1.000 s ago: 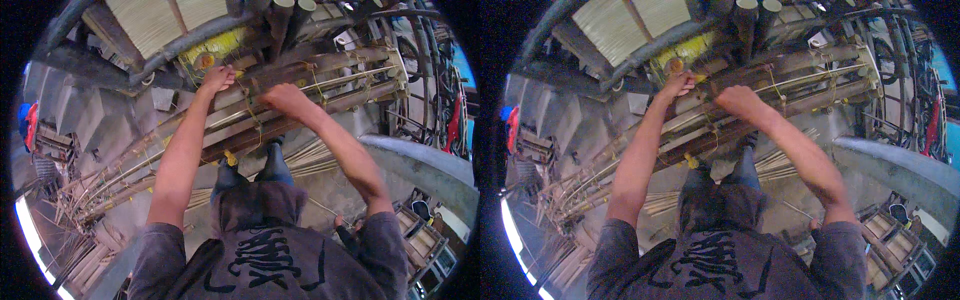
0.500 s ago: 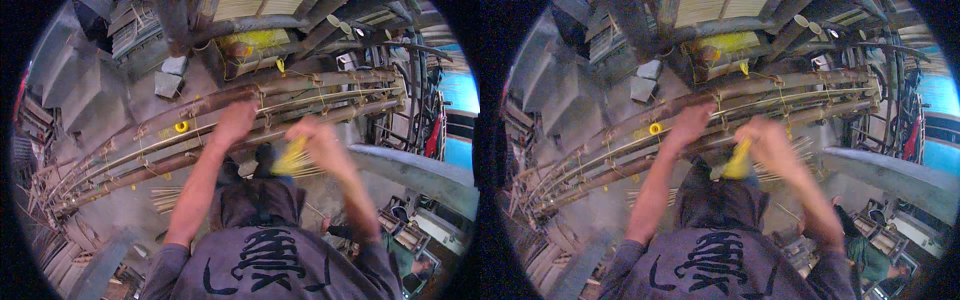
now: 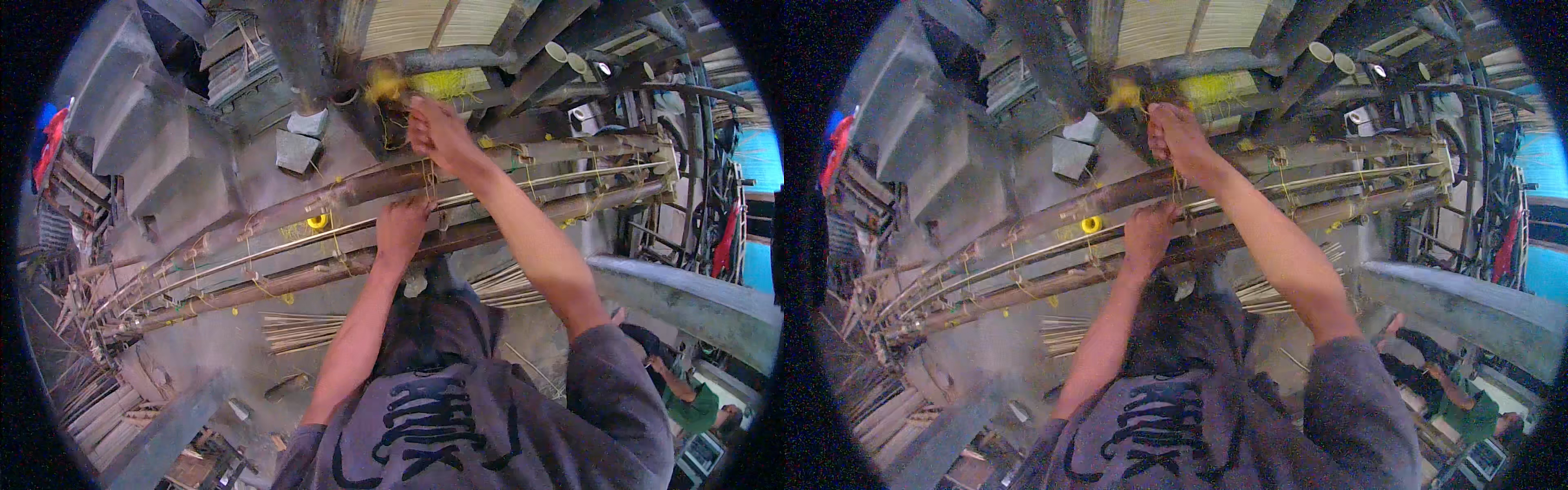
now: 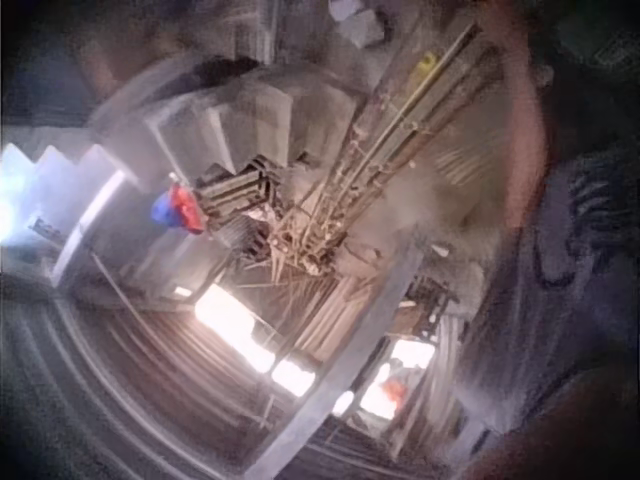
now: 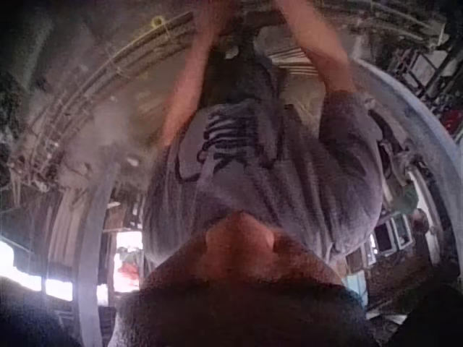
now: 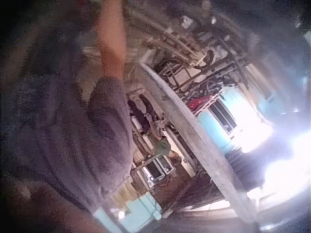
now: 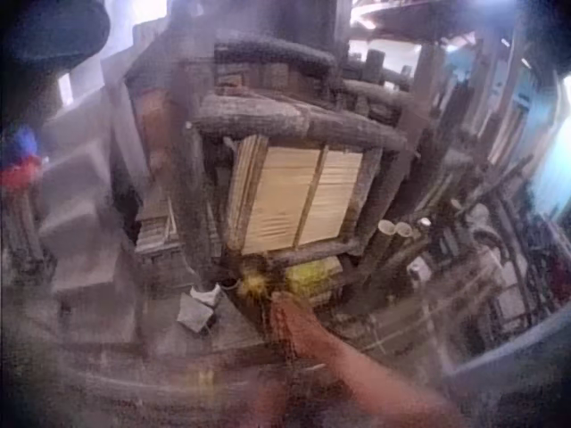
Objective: The person repeatedly picks up bundles of thin bamboo sticks from the floor and ties them to a horizontal wooden rail using yellow string. The person loops the string around the sticks and the rail, then pulls it tight to secure the bundles in place.
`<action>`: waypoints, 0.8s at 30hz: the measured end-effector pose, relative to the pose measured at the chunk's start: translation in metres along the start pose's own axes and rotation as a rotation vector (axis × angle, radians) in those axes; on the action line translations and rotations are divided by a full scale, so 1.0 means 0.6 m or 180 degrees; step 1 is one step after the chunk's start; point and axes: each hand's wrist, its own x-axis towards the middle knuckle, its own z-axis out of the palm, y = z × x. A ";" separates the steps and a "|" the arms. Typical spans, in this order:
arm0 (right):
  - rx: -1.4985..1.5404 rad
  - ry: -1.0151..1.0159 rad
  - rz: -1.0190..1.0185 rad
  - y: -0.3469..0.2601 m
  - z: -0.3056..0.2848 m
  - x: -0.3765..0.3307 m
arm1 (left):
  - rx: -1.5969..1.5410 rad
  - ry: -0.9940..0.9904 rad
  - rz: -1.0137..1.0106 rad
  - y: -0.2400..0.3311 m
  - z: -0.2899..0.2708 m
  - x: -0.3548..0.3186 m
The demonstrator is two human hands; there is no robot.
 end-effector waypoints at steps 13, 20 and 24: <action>-0.2941 -0.1524 0.0173 0.012 0.151 -0.298 | -0.3075 -0.0578 -0.1699 -0.065 0.026 0.229; -0.1220 -0.0418 -0.0037 -0.070 0.184 -0.329 | -0.0553 -0.1136 -0.0307 -0.206 -0.047 0.230; 0.1947 0.0222 0.2446 -0.030 0.348 -0.298 | -0.2403 -0.1235 -0.0685 -0.287 -0.183 0.149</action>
